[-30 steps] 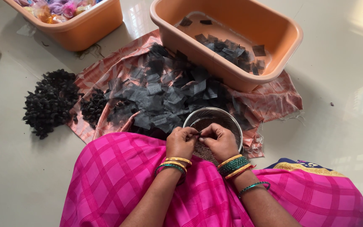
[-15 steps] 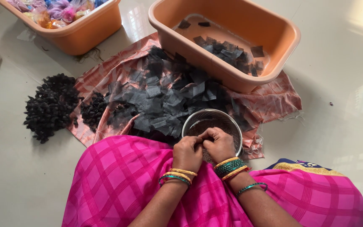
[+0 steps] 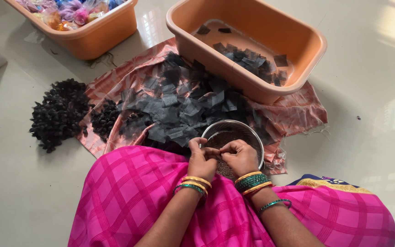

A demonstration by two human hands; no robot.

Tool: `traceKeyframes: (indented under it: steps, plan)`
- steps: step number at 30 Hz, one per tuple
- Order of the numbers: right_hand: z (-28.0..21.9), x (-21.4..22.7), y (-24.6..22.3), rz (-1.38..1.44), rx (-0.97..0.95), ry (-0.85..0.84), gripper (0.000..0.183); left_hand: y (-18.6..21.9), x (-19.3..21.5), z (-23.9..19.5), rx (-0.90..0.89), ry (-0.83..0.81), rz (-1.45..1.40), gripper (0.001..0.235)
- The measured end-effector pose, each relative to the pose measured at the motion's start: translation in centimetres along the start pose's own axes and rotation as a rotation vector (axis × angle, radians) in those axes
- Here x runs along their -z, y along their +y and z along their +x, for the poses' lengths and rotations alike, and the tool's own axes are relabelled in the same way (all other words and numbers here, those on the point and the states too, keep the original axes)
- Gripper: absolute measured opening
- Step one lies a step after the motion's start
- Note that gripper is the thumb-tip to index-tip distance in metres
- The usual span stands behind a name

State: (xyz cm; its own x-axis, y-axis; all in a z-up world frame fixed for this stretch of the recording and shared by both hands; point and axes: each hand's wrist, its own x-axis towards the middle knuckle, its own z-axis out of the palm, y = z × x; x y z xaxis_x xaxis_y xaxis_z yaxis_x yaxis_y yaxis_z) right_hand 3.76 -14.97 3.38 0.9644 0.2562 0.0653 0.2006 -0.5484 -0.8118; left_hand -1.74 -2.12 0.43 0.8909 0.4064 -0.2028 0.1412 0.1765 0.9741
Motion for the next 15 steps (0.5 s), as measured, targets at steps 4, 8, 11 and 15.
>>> traceKeyframes:
  steps: [4, 8, 11, 15]
  plan:
    - [0.5, -0.4, 2.0, 0.088, 0.023, -0.015, 0.011, -4.7, 0.0, 2.2, 0.187, 0.071, -0.180, 0.037]
    - [0.9, -0.5, 3.1, 0.587, -0.180, -0.140, 0.011, -5.3, 0.1, 2.1, 0.367, -0.099, -0.487, 0.029]
    - [0.7, 0.0, 2.2, 0.576, -0.183, -0.134, 0.011, -5.9, -0.3, 1.8, 0.407, -0.132, -0.631, 0.029]
    - [0.6, 0.2, 1.4, 0.609, -0.177, -0.106, 0.011, -6.5, -1.1, 1.4, 0.474, -0.123, -0.814, 0.030]
